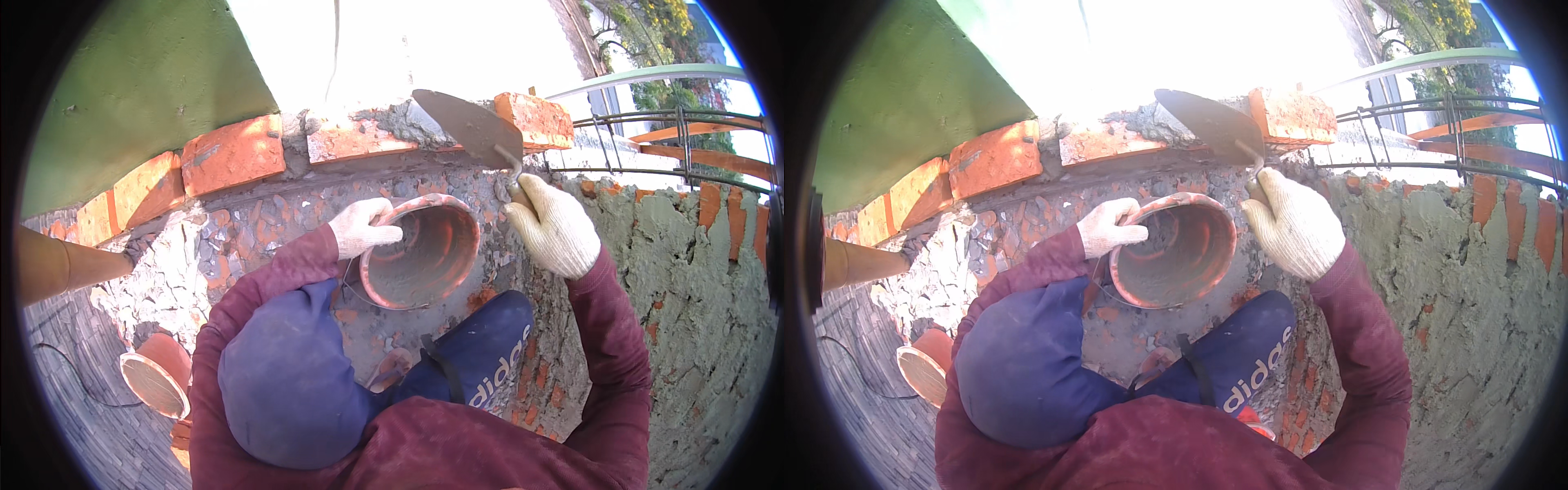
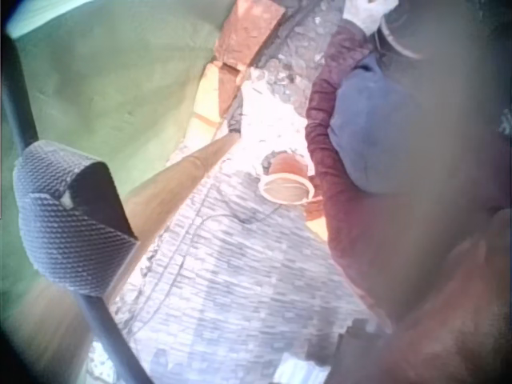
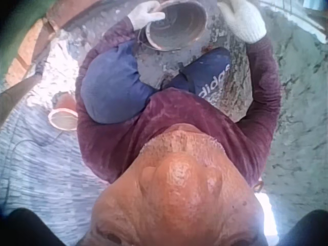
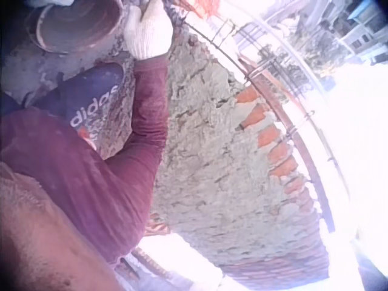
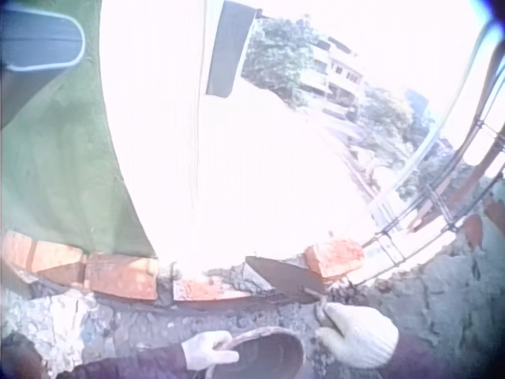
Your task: The person scoops mortar from a bucket with a trowel and spreads it on a partially built brick wall. They place bricks onto the mortar, tap them into position, and scrape off excess mortar. The person repeats this process to extend the wall.
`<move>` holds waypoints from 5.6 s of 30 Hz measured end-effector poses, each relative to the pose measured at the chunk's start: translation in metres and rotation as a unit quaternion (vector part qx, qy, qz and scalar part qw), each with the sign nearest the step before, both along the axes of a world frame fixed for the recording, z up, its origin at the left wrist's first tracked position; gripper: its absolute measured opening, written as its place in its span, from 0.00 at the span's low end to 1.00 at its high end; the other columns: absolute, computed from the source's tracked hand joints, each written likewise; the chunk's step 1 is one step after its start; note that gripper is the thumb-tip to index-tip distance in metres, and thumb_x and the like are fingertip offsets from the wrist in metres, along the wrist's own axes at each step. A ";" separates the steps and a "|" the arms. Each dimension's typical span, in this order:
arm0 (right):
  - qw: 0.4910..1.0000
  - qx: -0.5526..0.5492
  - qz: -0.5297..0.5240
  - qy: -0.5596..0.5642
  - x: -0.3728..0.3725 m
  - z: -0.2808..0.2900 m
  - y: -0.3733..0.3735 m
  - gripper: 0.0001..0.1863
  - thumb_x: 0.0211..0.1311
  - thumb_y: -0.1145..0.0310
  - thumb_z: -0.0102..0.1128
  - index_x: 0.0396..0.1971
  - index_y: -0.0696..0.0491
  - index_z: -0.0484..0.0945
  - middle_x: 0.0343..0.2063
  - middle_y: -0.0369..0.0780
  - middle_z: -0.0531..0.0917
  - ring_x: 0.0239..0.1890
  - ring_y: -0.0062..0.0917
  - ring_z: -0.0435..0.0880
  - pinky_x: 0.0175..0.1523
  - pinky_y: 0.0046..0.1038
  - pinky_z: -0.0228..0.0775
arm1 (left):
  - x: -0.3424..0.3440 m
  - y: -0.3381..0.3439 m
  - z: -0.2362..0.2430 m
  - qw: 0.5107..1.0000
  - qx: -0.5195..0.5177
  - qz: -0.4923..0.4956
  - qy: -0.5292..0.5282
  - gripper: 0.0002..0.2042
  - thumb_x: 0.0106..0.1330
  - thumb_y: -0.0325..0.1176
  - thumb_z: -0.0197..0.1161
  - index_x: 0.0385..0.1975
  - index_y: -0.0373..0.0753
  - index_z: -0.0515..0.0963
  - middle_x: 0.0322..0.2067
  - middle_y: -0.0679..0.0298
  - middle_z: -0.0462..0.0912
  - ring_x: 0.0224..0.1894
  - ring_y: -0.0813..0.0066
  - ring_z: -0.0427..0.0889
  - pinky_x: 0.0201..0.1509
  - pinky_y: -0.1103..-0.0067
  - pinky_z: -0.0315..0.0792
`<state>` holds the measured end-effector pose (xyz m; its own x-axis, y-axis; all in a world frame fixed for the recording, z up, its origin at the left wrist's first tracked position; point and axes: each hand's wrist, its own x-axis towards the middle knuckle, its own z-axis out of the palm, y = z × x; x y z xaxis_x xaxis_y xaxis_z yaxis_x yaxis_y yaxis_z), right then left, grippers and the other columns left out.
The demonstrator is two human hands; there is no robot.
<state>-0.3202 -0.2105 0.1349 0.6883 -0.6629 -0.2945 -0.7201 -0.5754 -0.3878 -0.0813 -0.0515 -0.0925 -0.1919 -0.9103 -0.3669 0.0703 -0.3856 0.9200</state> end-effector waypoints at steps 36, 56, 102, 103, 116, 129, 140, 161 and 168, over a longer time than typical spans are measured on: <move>0.973 -0.146 0.143 0.109 -0.105 -0.177 0.086 0.29 0.65 0.73 0.58 0.65 0.64 0.67 0.39 0.46 0.82 0.36 0.37 0.88 0.37 0.37 0.83 | -0.035 -0.076 0.012 0.982 -0.068 -0.089 -0.150 0.13 0.77 0.44 0.61 0.39 0.39 0.78 0.32 0.73 0.75 0.38 0.83 0.71 0.45 0.80 0.70; 0.980 -0.110 0.025 0.165 -0.135 -0.147 0.109 0.23 0.68 0.71 0.56 0.60 0.64 0.71 0.37 0.46 0.84 0.38 0.38 0.90 0.41 0.38 0.83 | -0.085 -0.103 0.030 0.974 -0.068 -0.141 -0.163 0.17 0.70 0.48 0.68 0.34 0.38 0.81 0.30 0.65 0.80 0.34 0.76 0.77 0.41 0.74 0.73; 0.927 0.177 0.047 0.326 -0.129 -0.163 0.095 0.18 0.62 0.72 0.65 0.50 0.63 0.78 0.39 0.53 0.88 0.44 0.46 0.91 0.47 0.41 0.83 | -0.090 -0.093 0.023 0.954 -0.137 -0.089 -0.251 0.21 0.71 0.53 0.66 0.35 0.37 0.81 0.27 0.64 0.79 0.31 0.75 0.78 0.38 0.73 0.74; 0.932 0.184 0.058 0.306 -0.129 -0.156 0.101 0.18 0.60 0.73 0.65 0.50 0.62 0.77 0.38 0.54 0.88 0.43 0.48 0.91 0.46 0.43 0.83 | -0.085 -0.089 0.018 0.954 -0.152 -0.098 -0.239 0.21 0.71 0.53 0.67 0.35 0.37 0.81 0.27 0.66 0.78 0.31 0.77 0.77 0.38 0.73 0.74; 0.942 0.168 0.017 0.290 -0.141 -0.200 0.113 0.15 0.65 0.72 0.60 0.49 0.63 0.82 0.40 0.52 0.89 0.44 0.44 0.91 0.48 0.39 0.83 | -0.089 -0.058 0.041 0.959 -0.131 -0.142 -0.206 0.16 0.71 0.46 0.70 0.38 0.37 0.79 0.30 0.69 0.76 0.35 0.82 0.73 0.42 0.77 0.71; 0.795 0.583 -0.166 0.014 -0.127 -0.179 0.110 0.07 0.60 0.72 0.61 0.33 0.56 0.72 0.14 0.34 0.74 0.07 0.19 0.70 0.12 0.22 0.65 | -0.065 -0.036 0.014 0.984 -0.114 -0.045 -0.128 0.13 0.71 0.42 0.69 0.40 0.36 0.81 0.32 0.69 0.80 0.36 0.83 0.76 0.41 0.78 0.74; 0.570 0.794 -0.205 -0.058 -0.129 -0.160 0.076 0.19 0.59 0.76 0.65 0.51 0.62 0.76 0.15 0.34 0.73 0.12 0.17 0.72 0.15 0.21 0.64 | -0.021 0.015 -0.019 0.993 -0.040 0.108 0.017 0.08 0.77 0.36 0.64 0.41 0.37 0.79 0.34 0.73 0.80 0.39 0.84 0.75 0.46 0.79 0.72; 0.787 0.582 -0.169 -0.115 0.133 -0.092 0.071 0.10 0.65 0.71 0.63 0.43 0.58 0.76 0.23 0.38 0.79 0.16 0.21 0.77 0.20 0.25 0.73 | -0.033 0.037 -0.083 0.929 0.030 0.197 0.311 0.14 0.84 0.37 0.51 0.60 0.38 0.77 0.46 0.66 0.83 0.49 0.80 0.80 0.56 0.80 0.76; 0.795 0.554 -0.212 -0.127 0.103 -0.073 0.078 0.14 0.71 0.65 0.62 0.49 0.56 0.75 0.27 0.36 0.79 0.20 0.20 0.79 0.22 0.24 0.76 | -0.035 0.039 -0.082 0.976 -0.006 0.115 0.184 0.11 0.81 0.41 0.61 0.44 0.39 0.79 0.36 0.74 0.78 0.41 0.86 0.74 0.48 0.81 0.72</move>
